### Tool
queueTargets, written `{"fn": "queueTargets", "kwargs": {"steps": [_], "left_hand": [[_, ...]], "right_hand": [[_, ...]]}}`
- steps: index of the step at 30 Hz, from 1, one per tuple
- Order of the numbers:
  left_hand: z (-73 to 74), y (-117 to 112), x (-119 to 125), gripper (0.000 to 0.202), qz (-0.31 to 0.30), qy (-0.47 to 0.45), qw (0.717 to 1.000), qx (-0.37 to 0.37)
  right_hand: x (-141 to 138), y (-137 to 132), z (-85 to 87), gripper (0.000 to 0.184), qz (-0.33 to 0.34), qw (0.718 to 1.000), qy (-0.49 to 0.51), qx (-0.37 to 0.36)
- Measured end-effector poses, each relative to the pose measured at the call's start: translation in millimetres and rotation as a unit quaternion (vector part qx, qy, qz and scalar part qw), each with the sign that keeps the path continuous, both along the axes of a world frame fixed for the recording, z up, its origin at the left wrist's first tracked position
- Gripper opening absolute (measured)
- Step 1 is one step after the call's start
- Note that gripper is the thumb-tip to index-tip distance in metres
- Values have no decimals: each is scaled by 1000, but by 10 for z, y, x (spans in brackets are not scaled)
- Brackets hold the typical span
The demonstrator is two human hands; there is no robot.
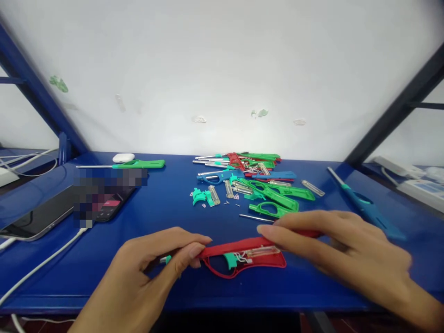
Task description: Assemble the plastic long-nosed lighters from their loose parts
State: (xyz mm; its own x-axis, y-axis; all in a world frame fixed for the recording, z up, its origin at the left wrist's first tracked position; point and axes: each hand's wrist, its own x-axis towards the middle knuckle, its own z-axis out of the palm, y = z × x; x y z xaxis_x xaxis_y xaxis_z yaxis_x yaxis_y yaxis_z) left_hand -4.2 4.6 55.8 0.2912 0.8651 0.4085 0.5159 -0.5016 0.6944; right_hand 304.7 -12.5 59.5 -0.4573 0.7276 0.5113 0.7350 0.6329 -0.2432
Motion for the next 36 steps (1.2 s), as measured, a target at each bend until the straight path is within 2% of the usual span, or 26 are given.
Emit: {"fn": "queueTargets", "kwargs": {"steps": [4, 6, 8, 10, 13, 15, 17, 21, 26, 29, 36], "left_hand": [[-14, 24, -61, 19, -15, -28, 998, -61], [-36, 39, -86, 19, -30, -35, 995, -83], [-40, 47, -74, 21, -28, -54, 995, -74], [-30, 47, -37, 27, -7, -69, 997, -41], [-33, 46, 10, 34, 6, -44, 999, 10], [-68, 50, 13, 35, -2, -13, 999, 35], [-119, 59, 3, 34, -11, 8, 998, 55], [-210, 77, -12, 26, -14, 29, 996, 87], [-286, 63, 14, 21, -33, 54, 989, 133], [-328, 48, 18, 21, -51, 78, 985, 148], [-361, 97, 5, 20, -51, 114, 980, 155]], "right_hand": [[39, 21, -57, 42, -2, 998, -25, 51], [26, 49, -42, 44, 0, 998, -5, 56], [-6, 70, 0, 45, 32, 998, 30, 47], [-42, 79, 64, 40, 59, 996, 62, 7], [-73, 75, 157, 23, 41, 991, 78, -98], [-74, 62, 186, 21, 16, 988, 58, -142], [-77, 45, 183, 26, 10, 989, 29, -148], [-105, 24, 104, 32, 14, 992, 8, -126], [-97, -2, -84, 30, 62, 993, -10, -104], [-93, -45, -212, 29, 47, 995, -2, -85], [-152, -120, -384, 33, 18, 993, -6, -118]]}}
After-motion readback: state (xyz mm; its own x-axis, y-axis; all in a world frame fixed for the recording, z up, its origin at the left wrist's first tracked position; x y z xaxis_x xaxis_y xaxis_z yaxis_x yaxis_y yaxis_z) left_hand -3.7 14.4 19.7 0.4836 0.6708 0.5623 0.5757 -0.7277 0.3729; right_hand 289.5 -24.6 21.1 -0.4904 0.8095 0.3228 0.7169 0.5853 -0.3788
